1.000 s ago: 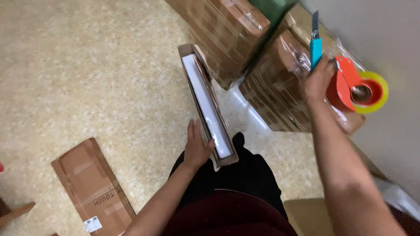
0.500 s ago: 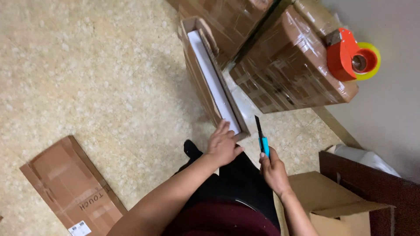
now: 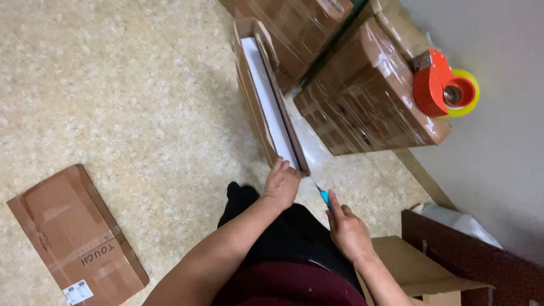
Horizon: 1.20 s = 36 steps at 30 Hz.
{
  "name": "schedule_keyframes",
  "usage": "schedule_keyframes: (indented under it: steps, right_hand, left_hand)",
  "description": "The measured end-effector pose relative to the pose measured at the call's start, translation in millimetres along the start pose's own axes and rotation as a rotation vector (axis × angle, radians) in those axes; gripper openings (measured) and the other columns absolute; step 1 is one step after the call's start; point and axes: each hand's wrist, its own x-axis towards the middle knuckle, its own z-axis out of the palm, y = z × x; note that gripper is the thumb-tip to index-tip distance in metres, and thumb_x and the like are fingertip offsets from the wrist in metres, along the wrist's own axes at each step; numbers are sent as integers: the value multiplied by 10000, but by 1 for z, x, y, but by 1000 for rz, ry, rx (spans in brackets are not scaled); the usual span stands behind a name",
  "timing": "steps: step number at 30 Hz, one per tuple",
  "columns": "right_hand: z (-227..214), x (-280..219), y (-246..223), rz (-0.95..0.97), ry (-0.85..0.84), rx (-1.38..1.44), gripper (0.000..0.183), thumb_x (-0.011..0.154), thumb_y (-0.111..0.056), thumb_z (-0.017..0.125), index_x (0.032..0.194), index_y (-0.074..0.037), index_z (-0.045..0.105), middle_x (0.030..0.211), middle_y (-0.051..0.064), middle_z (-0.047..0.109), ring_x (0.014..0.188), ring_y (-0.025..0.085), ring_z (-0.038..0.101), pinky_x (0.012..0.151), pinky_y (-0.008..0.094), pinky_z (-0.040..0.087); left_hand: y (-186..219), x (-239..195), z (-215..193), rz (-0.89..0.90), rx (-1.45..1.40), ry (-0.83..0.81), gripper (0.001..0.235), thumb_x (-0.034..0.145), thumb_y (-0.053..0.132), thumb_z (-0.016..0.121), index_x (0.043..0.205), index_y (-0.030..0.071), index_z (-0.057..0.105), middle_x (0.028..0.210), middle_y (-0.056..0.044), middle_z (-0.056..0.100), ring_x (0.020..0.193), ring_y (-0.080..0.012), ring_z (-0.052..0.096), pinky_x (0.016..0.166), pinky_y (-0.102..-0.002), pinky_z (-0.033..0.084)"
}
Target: Sealing cardboard boxes using a tape dispenser and trimming cardboard with a utility knife.
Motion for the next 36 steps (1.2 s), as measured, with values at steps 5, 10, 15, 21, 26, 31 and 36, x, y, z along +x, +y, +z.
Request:
schedule_keyframes:
  steps: [5, 10, 15, 21, 26, 31, 36]
  right_hand:
    - [-15, 3, 8, -92, -36, -32, 559, 976, -274, 572, 1513, -184, 445, 951, 201, 686, 773, 438, 682, 690, 525, 553]
    - [-21, 2, 5, -89, -125, -103, 601, 976, -242, 553, 1547, -165, 382, 981, 212, 687, 778, 432, 694, 693, 518, 566]
    - [-4, 4, 17, -30, -173, -118, 635, 983, -232, 545, 1573, -154, 322, 996, 241, 687, 774, 447, 696, 696, 528, 572]
    - [2, 4, 26, -21, -167, -85, 672, 972, -209, 548, 1588, -155, 285, 977, 252, 691, 778, 459, 693, 702, 533, 571]
    - [11, 5, 28, -35, -148, -73, 737, 932, -135, 550, 1602, -124, 245, 955, 249, 685, 772, 454, 697, 685, 529, 577]
    - [27, 18, 25, -80, -155, -96, 778, 892, -64, 547, 1605, -85, 236, 953, 253, 667, 769, 448, 697, 669, 507, 588]
    - [50, 37, 34, -92, -134, -32, 673, 976, -156, 547, 1593, -130, 279, 961, 257, 673, 767, 459, 687, 685, 526, 571]
  left_hand:
    - [10, -13, -33, -49, -30, 70, 196, 865, 129, 576, 926, 103, 760, 886, -64, 704, 1066, -258, 596, 1195, -460, 283]
    - [10, -15, -45, -57, -108, 164, 197, 829, 112, 579, 905, 79, 758, 861, -72, 679, 1054, -271, 591, 1205, -455, 276]
    - [14, -13, -44, -40, -154, 193, 189, 824, 93, 584, 910, 82, 753, 859, -55, 662, 1047, -249, 588, 1214, -438, 271]
    - [16, -13, -36, -38, -188, 254, 196, 807, 81, 586, 923, 96, 743, 847, -41, 644, 1029, -231, 582, 1220, -443, 268]
    - [18, -13, -33, -73, -219, 216, 192, 821, 77, 587, 937, 94, 738, 837, -37, 641, 1025, -226, 582, 1235, -458, 255]
    - [22, -14, -37, -78, -193, 276, 157, 835, 105, 598, 919, 88, 730, 884, -45, 653, 1050, -234, 583, 1234, -444, 256]
    - [18, -21, -36, -97, -204, 263, 180, 831, 95, 597, 943, 99, 738, 849, -37, 641, 1027, -231, 585, 1227, -453, 265]
